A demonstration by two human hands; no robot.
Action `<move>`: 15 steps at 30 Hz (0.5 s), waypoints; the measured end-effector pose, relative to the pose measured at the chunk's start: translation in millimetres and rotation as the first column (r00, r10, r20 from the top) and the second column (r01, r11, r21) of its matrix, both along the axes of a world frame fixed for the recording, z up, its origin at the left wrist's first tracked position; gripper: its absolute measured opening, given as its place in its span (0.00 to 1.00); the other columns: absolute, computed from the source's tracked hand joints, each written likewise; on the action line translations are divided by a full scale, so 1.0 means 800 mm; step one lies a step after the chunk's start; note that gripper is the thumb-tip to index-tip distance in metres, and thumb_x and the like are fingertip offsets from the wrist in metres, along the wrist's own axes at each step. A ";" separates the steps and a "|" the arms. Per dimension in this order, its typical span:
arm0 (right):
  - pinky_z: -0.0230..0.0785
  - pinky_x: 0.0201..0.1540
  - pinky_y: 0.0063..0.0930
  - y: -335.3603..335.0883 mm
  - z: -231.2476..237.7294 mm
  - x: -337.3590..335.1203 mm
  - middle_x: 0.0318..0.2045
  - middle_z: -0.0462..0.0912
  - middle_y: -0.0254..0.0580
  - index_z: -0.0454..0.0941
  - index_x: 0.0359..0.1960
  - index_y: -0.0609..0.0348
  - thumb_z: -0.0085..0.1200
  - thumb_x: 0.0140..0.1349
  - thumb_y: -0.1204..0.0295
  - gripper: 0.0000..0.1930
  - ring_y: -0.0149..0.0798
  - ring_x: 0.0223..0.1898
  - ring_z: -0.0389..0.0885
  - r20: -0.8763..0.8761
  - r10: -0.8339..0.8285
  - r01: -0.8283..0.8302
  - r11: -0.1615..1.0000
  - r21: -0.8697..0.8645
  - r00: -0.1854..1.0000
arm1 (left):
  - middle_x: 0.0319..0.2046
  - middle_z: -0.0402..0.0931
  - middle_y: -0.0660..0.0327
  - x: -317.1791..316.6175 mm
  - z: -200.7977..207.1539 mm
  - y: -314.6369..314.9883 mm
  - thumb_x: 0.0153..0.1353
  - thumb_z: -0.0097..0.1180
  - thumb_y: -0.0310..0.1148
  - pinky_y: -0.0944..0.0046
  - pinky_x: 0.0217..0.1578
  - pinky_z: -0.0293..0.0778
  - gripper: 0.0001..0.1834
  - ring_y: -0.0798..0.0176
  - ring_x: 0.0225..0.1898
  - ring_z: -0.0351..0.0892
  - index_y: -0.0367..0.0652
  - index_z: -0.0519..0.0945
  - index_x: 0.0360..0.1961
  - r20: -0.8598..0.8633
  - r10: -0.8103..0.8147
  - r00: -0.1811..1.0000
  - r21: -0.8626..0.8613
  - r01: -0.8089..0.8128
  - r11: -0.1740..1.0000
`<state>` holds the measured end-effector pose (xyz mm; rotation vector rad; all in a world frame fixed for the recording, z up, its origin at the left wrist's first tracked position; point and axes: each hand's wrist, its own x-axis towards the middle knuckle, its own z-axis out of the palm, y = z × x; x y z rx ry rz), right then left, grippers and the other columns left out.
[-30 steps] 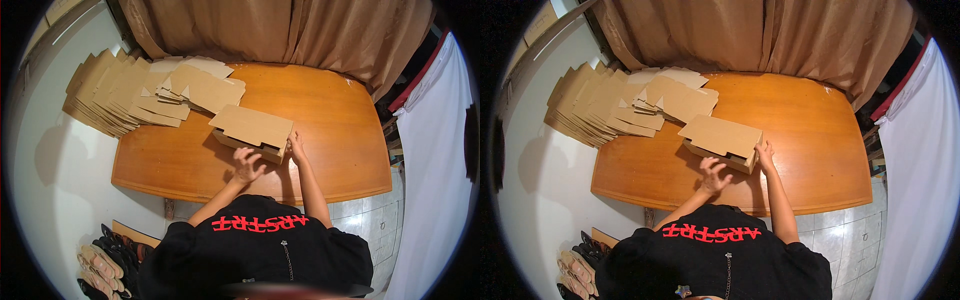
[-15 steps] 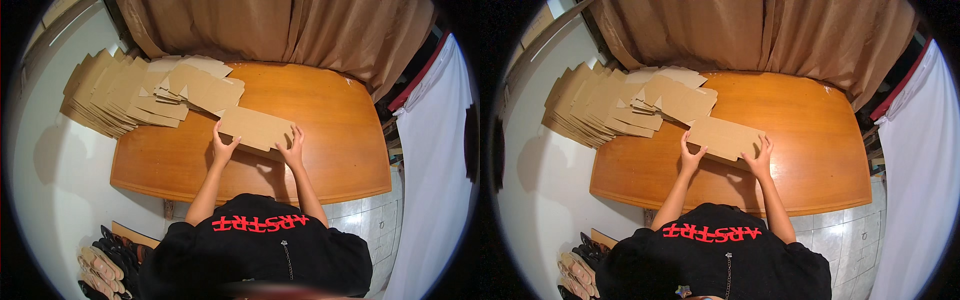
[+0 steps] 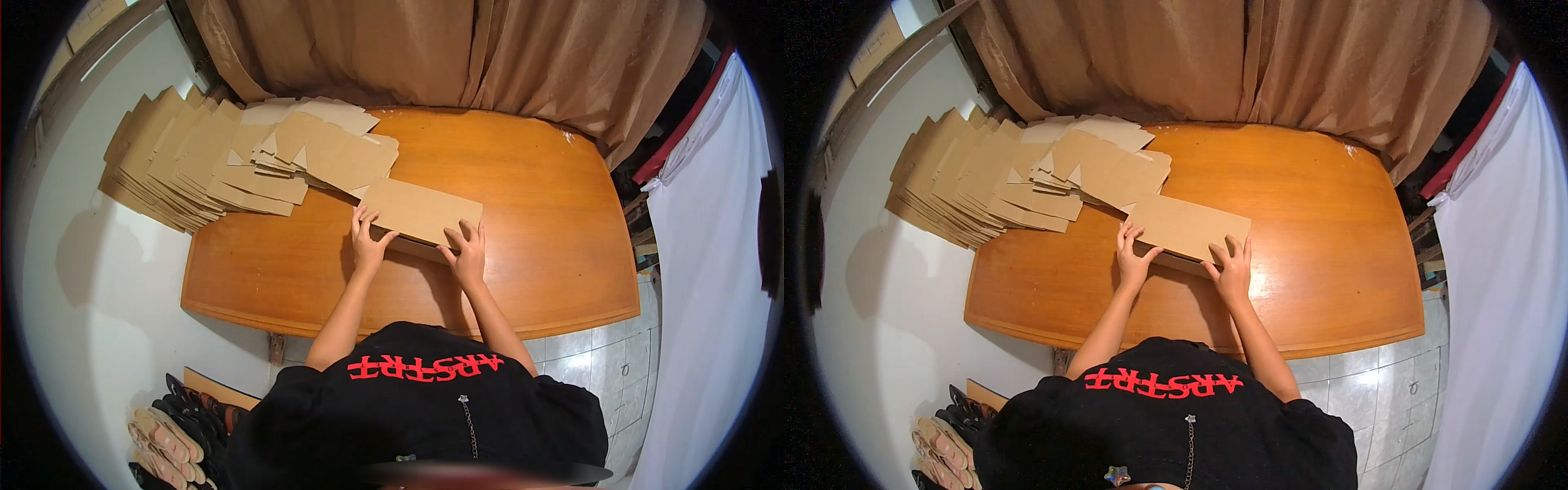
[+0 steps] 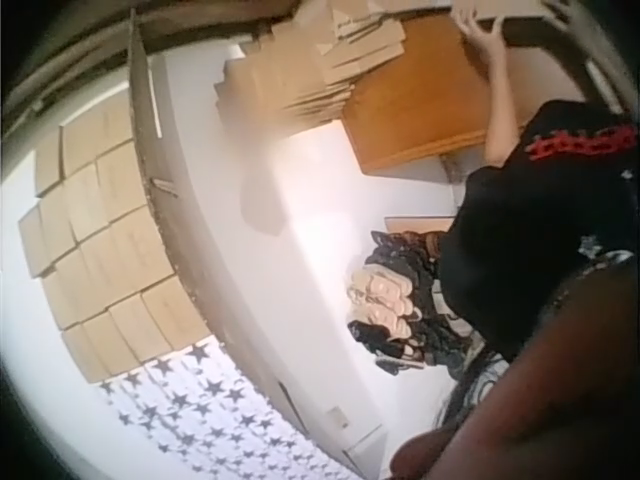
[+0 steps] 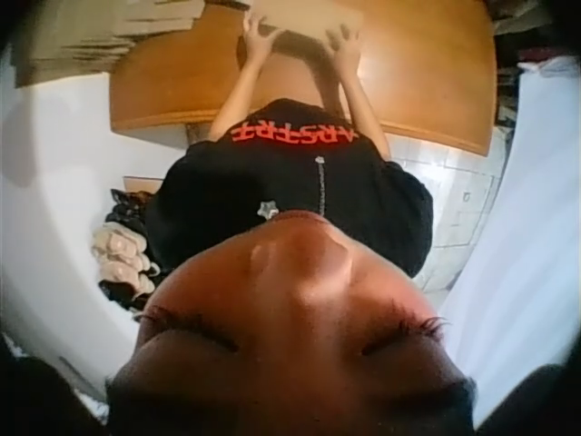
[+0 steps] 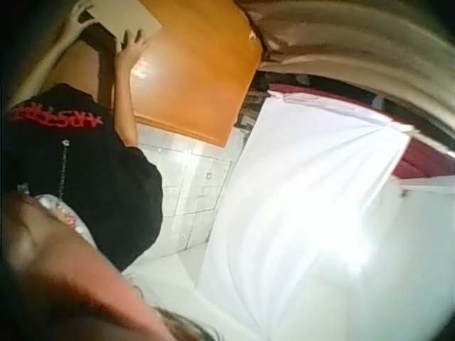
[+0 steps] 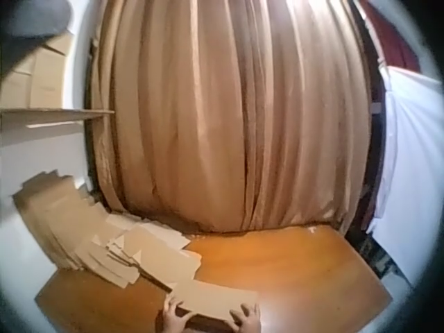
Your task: Folding cardboard shoeboxes and placing them onto a storage shelf.
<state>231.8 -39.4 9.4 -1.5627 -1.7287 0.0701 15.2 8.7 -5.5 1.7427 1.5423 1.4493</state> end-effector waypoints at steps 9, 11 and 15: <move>0.38 0.54 0.73 -0.029 -0.012 -0.010 0.58 0.59 0.50 0.77 0.44 0.43 0.57 0.46 0.55 0.21 0.62 0.61 0.52 0.104 -0.037 0.041 0.998 -0.037 0.994 | 0.63 0.47 0.57 0.003 -0.007 -0.027 0.52 0.57 0.42 0.42 0.60 0.41 0.20 0.45 0.66 0.39 0.52 0.73 0.46 -0.345 0.109 0.932 -0.137 -0.165 0.977; 0.35 0.55 0.71 -0.045 -0.014 -0.017 0.60 0.57 0.50 0.74 0.47 0.43 0.57 0.45 0.54 0.25 0.58 0.60 0.54 0.145 -0.018 0.023 0.999 -0.035 0.989 | 0.64 0.42 0.50 -0.004 -0.019 -0.022 0.55 0.52 0.35 0.49 0.60 0.45 0.19 0.44 0.64 0.42 0.47 0.70 0.49 -0.172 0.078 0.982 -0.111 -0.098 0.989; 0.29 0.56 0.70 -0.069 -0.033 -0.010 0.59 0.58 0.52 0.70 0.50 0.50 0.57 0.43 0.51 0.31 0.52 0.56 0.61 0.171 0.070 -0.070 0.998 -0.006 0.983 | 0.65 0.37 0.52 -0.029 -0.018 -0.009 0.54 0.45 0.26 0.42 0.55 0.54 0.21 0.44 0.61 0.52 0.50 0.68 0.51 0.081 0.094 0.992 -0.170 -0.079 0.982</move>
